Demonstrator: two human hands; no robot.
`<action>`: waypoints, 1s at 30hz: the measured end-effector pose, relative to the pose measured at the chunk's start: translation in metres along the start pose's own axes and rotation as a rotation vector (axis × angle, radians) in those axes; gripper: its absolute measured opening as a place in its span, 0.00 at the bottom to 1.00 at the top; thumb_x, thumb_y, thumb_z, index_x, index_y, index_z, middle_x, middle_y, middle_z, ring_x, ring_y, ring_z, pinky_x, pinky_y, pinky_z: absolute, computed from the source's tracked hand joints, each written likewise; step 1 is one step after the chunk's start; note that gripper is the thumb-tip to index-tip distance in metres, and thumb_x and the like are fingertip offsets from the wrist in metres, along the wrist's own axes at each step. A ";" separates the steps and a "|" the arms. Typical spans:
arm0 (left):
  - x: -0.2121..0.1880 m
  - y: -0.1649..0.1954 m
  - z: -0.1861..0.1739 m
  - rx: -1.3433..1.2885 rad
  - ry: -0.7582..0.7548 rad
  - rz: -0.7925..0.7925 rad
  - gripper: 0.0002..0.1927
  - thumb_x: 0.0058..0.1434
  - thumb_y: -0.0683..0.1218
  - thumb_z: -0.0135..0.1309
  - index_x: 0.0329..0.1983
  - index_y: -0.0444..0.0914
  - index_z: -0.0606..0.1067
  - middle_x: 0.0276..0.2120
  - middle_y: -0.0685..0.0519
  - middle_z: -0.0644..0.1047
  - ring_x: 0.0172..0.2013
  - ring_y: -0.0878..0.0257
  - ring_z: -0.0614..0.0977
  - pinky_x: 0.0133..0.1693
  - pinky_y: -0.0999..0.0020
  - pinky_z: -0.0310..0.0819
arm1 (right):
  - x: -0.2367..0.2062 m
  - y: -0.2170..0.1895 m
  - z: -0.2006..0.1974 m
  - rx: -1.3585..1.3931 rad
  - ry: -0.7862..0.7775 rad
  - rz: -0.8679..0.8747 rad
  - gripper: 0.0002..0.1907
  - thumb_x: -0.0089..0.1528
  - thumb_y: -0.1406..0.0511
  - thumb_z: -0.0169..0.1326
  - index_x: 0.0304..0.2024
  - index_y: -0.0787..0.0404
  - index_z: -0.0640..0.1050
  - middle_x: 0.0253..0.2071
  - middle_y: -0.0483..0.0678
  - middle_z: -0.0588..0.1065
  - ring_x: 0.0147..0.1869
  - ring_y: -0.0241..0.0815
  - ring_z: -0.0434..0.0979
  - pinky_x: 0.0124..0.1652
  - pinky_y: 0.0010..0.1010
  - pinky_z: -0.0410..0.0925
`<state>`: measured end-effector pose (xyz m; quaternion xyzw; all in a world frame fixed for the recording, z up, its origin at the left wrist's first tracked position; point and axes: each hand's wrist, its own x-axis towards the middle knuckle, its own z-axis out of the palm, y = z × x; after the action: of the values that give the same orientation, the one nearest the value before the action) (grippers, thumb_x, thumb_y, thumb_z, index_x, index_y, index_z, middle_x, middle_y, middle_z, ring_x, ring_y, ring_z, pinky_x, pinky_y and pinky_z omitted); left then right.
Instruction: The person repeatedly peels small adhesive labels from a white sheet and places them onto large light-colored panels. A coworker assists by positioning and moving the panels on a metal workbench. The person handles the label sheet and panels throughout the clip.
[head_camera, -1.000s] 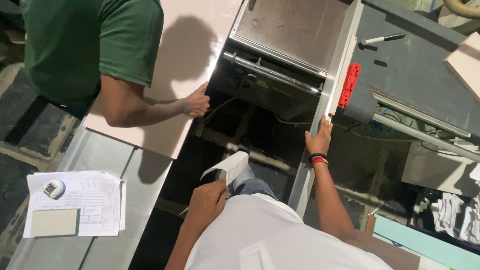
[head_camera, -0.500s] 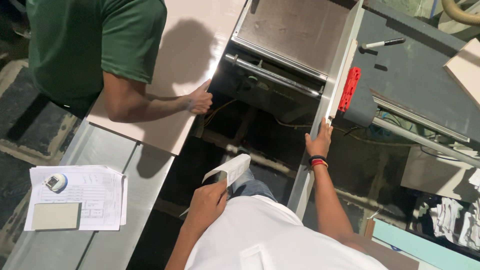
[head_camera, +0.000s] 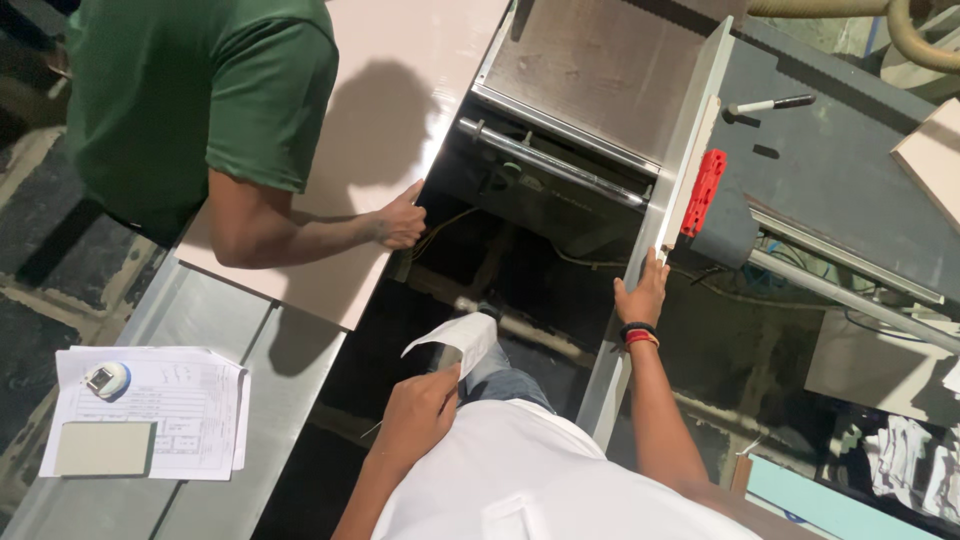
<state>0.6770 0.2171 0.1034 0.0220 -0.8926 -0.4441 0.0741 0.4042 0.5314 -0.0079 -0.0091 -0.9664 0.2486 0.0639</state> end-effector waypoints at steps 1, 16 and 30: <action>0.000 0.000 0.000 0.003 -0.012 -0.008 0.13 0.55 0.37 0.58 0.44 0.31 0.79 0.29 0.41 0.81 0.30 0.47 0.83 0.35 0.57 0.77 | 0.000 0.000 0.000 0.000 0.000 0.000 0.50 0.57 0.64 0.64 0.77 0.52 0.54 0.76 0.63 0.57 0.80 0.65 0.50 0.70 0.52 0.53; 0.004 0.004 -0.006 0.015 -0.045 -0.033 0.15 0.54 0.36 0.58 0.46 0.30 0.79 0.31 0.40 0.82 0.33 0.48 0.85 0.39 0.57 0.78 | 0.001 -0.001 0.000 -0.012 0.000 0.006 0.51 0.57 0.64 0.65 0.77 0.53 0.54 0.75 0.64 0.57 0.80 0.66 0.51 0.71 0.52 0.54; 0.003 0.000 -0.006 0.024 -0.056 -0.036 0.14 0.54 0.36 0.59 0.45 0.30 0.79 0.31 0.41 0.82 0.31 0.50 0.85 0.37 0.59 0.79 | 0.000 -0.002 -0.001 -0.021 -0.008 0.008 0.51 0.56 0.65 0.65 0.77 0.52 0.54 0.76 0.63 0.56 0.80 0.66 0.51 0.69 0.53 0.55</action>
<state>0.6750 0.2121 0.1070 0.0267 -0.8990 -0.4352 0.0409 0.4041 0.5304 -0.0057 -0.0125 -0.9692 0.2389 0.0590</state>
